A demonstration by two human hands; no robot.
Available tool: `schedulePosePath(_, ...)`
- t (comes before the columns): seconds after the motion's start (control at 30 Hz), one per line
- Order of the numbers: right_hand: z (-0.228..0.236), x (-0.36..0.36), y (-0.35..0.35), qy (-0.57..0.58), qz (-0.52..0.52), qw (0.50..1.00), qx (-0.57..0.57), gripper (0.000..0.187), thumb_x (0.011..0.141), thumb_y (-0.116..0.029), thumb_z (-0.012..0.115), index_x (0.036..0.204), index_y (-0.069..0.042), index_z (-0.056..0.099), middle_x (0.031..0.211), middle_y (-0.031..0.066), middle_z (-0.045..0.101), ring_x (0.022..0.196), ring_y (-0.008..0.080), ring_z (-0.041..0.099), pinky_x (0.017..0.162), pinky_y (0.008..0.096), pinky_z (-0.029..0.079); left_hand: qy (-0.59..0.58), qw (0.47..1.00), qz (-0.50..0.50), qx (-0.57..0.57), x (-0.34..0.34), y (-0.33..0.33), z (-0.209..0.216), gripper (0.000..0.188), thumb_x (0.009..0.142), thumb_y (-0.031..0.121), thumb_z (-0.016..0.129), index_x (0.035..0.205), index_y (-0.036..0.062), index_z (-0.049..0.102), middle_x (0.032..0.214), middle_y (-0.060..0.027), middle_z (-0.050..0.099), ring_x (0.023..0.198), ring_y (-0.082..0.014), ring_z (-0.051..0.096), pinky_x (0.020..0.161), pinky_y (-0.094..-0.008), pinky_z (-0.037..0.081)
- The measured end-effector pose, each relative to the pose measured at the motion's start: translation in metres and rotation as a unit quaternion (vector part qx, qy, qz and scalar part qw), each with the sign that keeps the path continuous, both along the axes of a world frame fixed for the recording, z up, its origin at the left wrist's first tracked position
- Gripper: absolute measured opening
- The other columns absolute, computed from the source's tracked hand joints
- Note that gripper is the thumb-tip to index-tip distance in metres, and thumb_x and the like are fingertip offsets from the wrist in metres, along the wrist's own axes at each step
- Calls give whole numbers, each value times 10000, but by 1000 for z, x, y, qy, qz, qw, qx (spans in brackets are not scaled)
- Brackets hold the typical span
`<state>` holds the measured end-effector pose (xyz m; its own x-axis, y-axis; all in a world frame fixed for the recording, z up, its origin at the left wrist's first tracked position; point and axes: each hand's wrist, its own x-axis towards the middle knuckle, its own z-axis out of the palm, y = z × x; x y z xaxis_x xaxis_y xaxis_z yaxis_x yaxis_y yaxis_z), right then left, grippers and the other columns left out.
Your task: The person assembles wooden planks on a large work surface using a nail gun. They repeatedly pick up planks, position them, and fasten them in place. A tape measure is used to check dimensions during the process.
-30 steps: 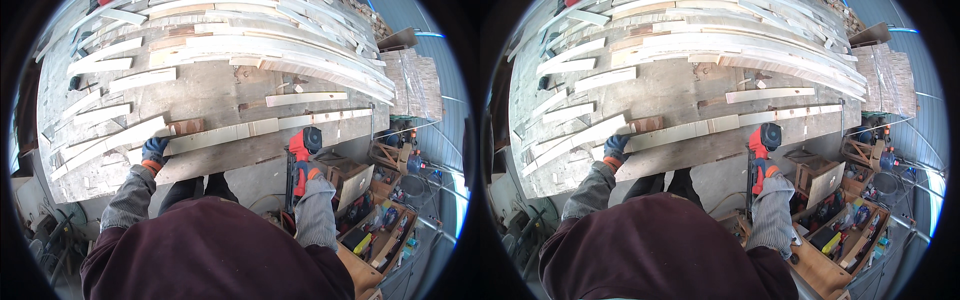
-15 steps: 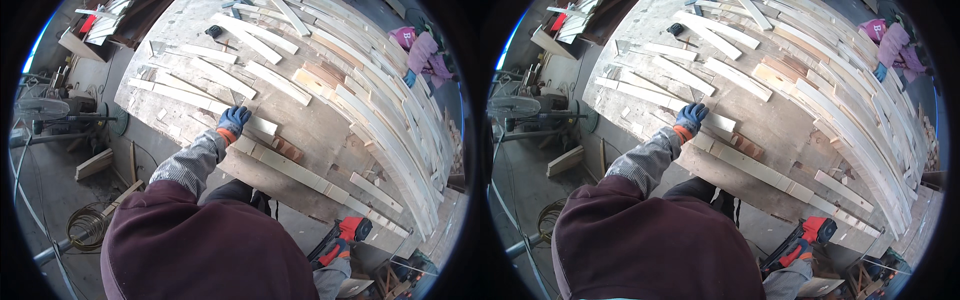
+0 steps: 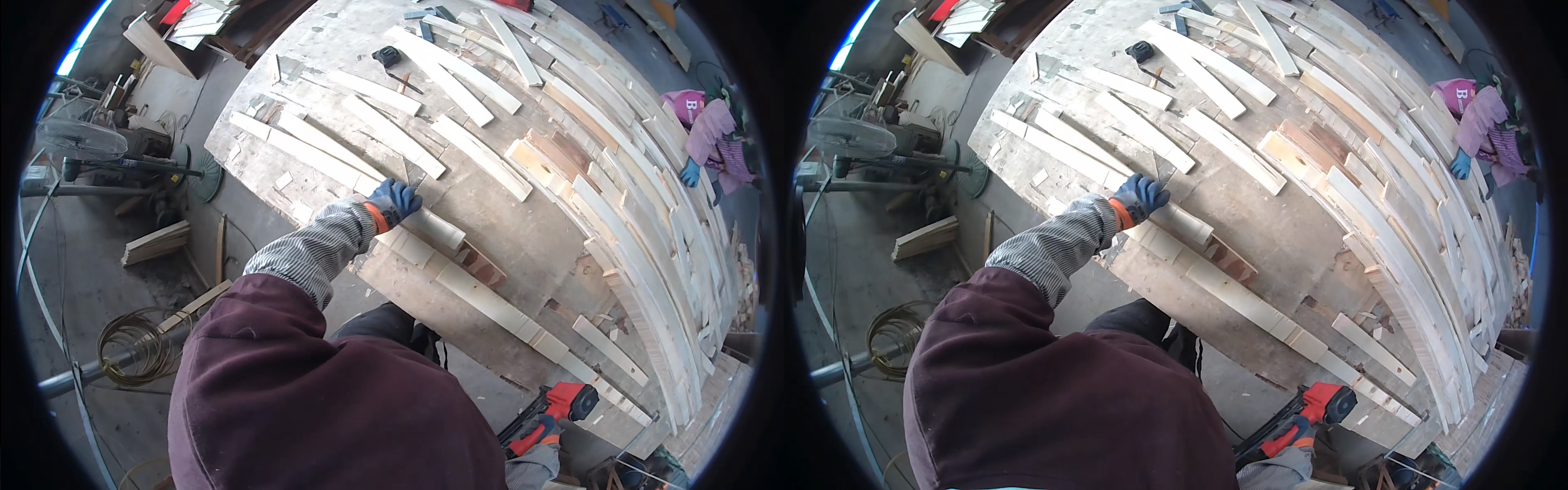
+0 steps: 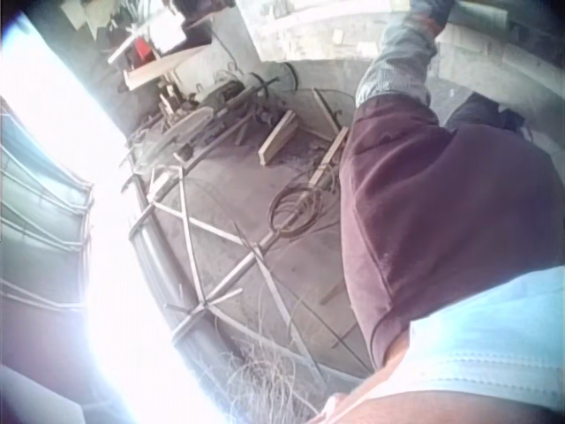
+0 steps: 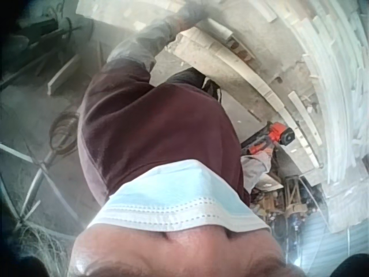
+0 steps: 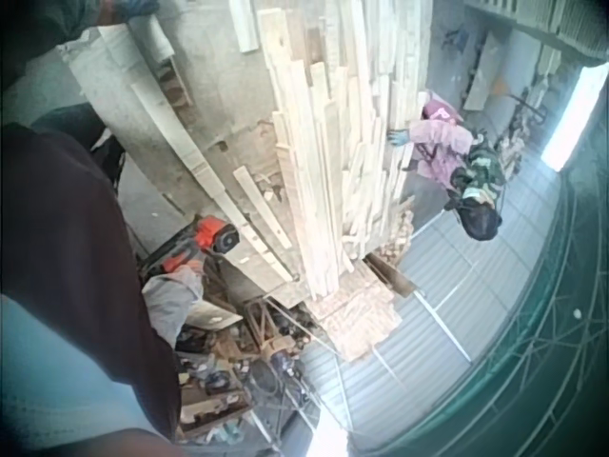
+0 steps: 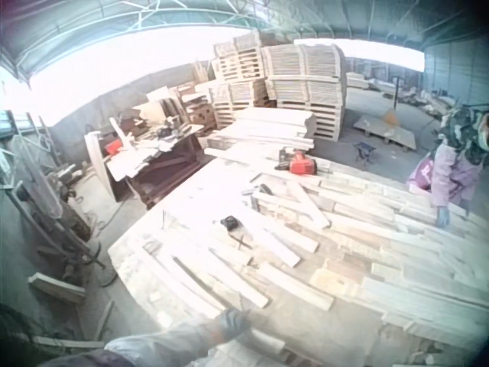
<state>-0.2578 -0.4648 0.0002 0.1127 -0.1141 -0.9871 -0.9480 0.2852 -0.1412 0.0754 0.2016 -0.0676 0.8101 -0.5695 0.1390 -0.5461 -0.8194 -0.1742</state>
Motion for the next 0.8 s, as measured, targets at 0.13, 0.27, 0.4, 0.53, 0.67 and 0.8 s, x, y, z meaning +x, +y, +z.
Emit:
schedulePosePath(0.13, 0, -4, -4, 5, -1, 1000, -4, 292, 831, -200, 506, 687, 33, 607, 626, 195, 599, 571, 348, 602, 569, 474, 528, 41, 998, 15, 54, 10, 22, 6, 407, 766, 149, 600, 1171, 181, 566, 1002, -54, 541, 937, -253, 568, 836, -492, 461)
schedulePosePath(0.27, -3, -4, -7, 10, -21, 1000, -6, 303, 835, -203, 497, 686, 37, 607, 624, 201, 597, 570, 351, 600, 573, 478, 529, -17, 997, 69, 33, 47, 38, 16, 398, 808, 147, 587, 1199, 181, 525, 1054, -57, 527, 1073, -278, 520, 962, -559, 402)
schedulePosePath(0.4, -5, 10, -17, -12, 108, 991, 72, 291, 846, -187, 503, 750, 64, 615, 722, 230, 639, 699, 384, 646, 673, 480, 544, 94, 977, 152, 118, 60, 58, -4, 443, 838, 134, 538, 1270, 169, 449, 1071, -54, 531, 1048, -269, 550, 981, -586, 362)
schedulePosePath(0.53, -4, 6, 0, 7, 41, 999, 4, 250, 834, -187, 516, 813, 48, 598, 771, 224, 635, 735, 380, 641, 689, 473, 539, 233, 960, 123, 93, 69, 24, 35, 811, 668, 418, 738, 1342, 126, 396, 1194, -104, 492, 1164, -306, 474, 1016, -510, 346)
schedulePosePath(0.67, 0, 5, 8, 1, 27, 1000, -13, 231, 823, -187, 528, 876, 31, 582, 819, 219, 632, 771, 377, 637, 705, 466, 535, 249, 966, 52, 41, 65, 4, 31, 877, 641, 470, 754, 1355, 110, 394, 1288, -118, 452, 1216, -336, 431, 1022, -499, 342)
schedulePosePath(0.8, 6, 0, 16, -9, 10, 1000, -23, 239, 811, -187, 541, 938, 14, 565, 867, 213, 628, 807, 373, 632, 722, 460, 530, 216, 976, 20, 23, 60, -19, 22, 852, 679, 462, 726, 1376, 114, 382, 1336, -123, 427, 1266, -338, 383, 1055, -491, 307)
